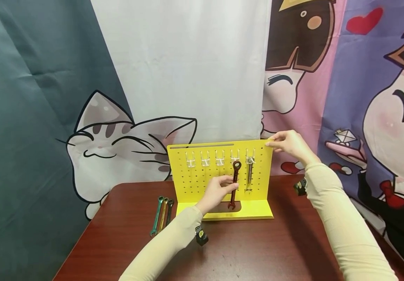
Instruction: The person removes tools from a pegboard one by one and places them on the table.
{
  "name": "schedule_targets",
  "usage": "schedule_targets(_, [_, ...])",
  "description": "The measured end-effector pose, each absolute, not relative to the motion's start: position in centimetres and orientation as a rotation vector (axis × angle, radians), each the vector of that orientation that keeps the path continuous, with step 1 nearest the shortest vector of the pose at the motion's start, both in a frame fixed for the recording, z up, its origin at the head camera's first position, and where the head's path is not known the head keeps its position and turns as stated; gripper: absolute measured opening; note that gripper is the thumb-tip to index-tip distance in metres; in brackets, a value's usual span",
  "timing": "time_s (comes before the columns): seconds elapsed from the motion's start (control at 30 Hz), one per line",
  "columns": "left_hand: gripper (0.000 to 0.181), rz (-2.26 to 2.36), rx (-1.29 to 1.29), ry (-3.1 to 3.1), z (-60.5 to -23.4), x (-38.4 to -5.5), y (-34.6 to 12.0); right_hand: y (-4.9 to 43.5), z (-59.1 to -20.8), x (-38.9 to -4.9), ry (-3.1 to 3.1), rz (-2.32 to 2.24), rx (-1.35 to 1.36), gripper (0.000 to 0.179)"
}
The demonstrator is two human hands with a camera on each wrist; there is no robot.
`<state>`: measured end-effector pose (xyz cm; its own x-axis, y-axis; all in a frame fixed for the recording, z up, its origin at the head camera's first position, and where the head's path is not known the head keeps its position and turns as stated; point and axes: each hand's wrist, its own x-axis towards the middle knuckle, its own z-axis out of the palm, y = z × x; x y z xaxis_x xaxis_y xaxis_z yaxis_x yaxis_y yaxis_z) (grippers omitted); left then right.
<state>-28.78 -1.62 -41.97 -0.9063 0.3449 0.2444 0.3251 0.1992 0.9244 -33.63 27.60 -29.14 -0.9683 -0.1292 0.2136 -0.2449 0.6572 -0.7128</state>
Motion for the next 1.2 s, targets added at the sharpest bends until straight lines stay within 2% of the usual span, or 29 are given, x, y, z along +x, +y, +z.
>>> schedule_targets(0.57, [0.037, 1.944, 0.689, 2.340, -41.9, -28.9, -2.7, 27.5, -29.1, -33.8, -2.717, 1.209, 0.305, 0.040])
schedule_targets(1.2, [0.040, 1.995, 0.674, 2.410, -40.5, -29.1, -8.7, 27.5, -28.8, -33.7, -2.733, 1.202, 0.331, 0.037])
